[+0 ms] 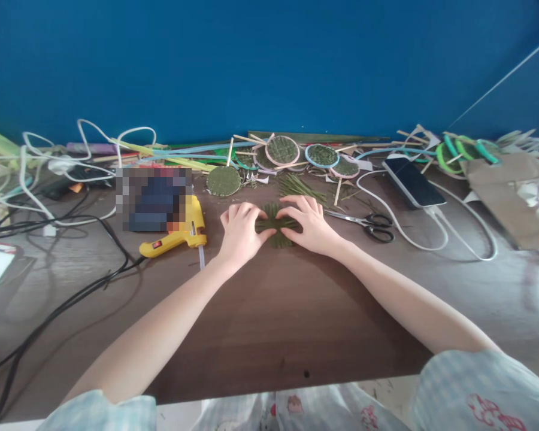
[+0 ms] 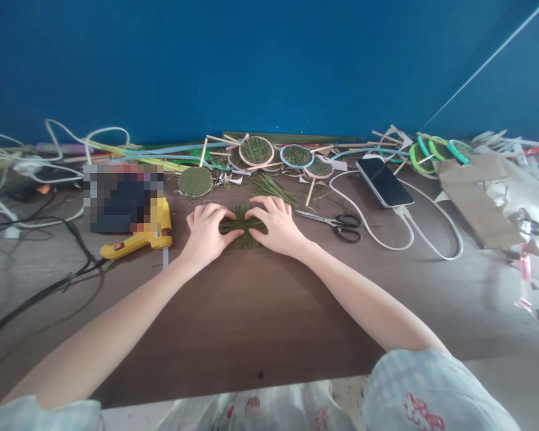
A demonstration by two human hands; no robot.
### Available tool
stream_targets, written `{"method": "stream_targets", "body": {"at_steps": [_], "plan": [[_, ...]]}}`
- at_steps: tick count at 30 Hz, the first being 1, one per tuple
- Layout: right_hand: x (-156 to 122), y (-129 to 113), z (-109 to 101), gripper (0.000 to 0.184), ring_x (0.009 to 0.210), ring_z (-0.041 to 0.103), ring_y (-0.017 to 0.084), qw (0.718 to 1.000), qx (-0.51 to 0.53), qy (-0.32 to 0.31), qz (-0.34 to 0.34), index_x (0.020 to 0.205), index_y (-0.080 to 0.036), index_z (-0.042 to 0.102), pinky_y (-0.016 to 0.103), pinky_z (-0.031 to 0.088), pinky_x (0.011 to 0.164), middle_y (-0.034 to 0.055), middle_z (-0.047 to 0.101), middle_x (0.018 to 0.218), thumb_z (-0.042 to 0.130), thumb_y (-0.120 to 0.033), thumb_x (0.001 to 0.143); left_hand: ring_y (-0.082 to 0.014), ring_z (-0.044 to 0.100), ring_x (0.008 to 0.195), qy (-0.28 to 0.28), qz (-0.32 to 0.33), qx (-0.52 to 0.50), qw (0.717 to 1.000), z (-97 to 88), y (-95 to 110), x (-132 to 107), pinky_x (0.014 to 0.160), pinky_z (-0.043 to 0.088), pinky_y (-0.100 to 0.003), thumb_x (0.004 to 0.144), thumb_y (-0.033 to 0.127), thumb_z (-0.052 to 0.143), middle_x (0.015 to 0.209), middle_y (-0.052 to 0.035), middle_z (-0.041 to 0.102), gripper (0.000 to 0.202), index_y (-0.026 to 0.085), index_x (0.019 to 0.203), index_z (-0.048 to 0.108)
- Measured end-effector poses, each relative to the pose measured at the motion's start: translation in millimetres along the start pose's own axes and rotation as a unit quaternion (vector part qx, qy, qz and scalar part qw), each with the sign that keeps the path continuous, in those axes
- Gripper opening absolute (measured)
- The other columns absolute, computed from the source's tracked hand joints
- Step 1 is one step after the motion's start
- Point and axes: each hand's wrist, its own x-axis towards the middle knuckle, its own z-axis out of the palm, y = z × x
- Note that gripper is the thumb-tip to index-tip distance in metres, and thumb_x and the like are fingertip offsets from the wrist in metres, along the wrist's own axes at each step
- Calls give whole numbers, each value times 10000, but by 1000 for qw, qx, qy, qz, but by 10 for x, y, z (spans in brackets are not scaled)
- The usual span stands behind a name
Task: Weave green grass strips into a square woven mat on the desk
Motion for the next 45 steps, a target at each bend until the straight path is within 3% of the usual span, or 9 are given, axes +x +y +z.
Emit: {"method": "stream_targets", "body": {"at_steps": [23,27,31,33,36,39,40,43,45], "plan": [[-7,14,17,229,1184,355,300,1000,6,4,12,982,-232,563,494,337,918,80,470,1277,558,-290,760,-254,445,1018,-17,6,15,1000,-8,3,4,851,300,-393,737,391,663,1002,-40,584,283,228,955,588],[6,24,10,293,1158,398,273,998,38,38,15,1065,-238,532,468,345,929,80,503,1235,542,-296,778,-252,448,1017,-15,4,3,1000,-5,-8,4,857,298,-392,735,379,668,998,-35,595,282,222,957,593],[9,150,-185,228,1103,465,237,992,34,119,34,1026,-237,558,434,337,941,76,570,1134,477,-275,815,-251,442,1033,-14,-3,-20,1000,4,-14,10,883,285,-397,734,363,672,996,-24,601,273,227,960,598],[-54,320,-362,223,1088,476,233,984,-13,164,70,1000,-237,579,440,301,960,74,588,1107,439,-277,830,-254,437,1039,-14,-5,-25,1000,13,-23,11,890,281,-401,733,364,672,1001,-25,602,270,226,953,598],[-248,686,-635,355,1166,370,282,945,-139,205,215,1144,-233,545,471,261,947,97,504,1255,417,-338,830,-253,440,1036,-9,6,-26,1000,24,-40,7,884,285,-398,733,363,672,1002,-31,601,273,224,954,591],[-457,1021,-811,448,1230,224,340,892,-200,154,374,1178,-210,544,520,223,935,101,341,1416,370,-432,829,-250,448,1019,-11,10,-27,1000,27,-52,2,870,293,-396,735,363,671,982,-34,595,258,226,939,592],[-508,1095,-841,454,1232,216,331,887,-195,134,397,1173,-217,549,512,229,938,87,340,1421,346,-437,832,-249,449,1016,-12,9,-28,999,27,-54,0,868,294,-396,734,363,672,979,-34,593,256,226,936,593],[-590,1208,-875,573,1249,209,282,875,-213,191,389,1314,-183,390,463,218,992,74,273,1456,353,-444,806,-248,448,1019,-10,7,-31,999,22,-55,-2,874,295,-398,729,363,677,981,-34,594,260,229,935,591],[-612,1238,-877,600,1255,208,282,867,-213,187,409,1322,-174,377,465,215,1005,71,276,1455,356,-446,788,-247,448,1022,-10,8,-30,999,18,-54,-2,878,295,-399,729,362,678,982,-34,594,259,229,934,591]]}}
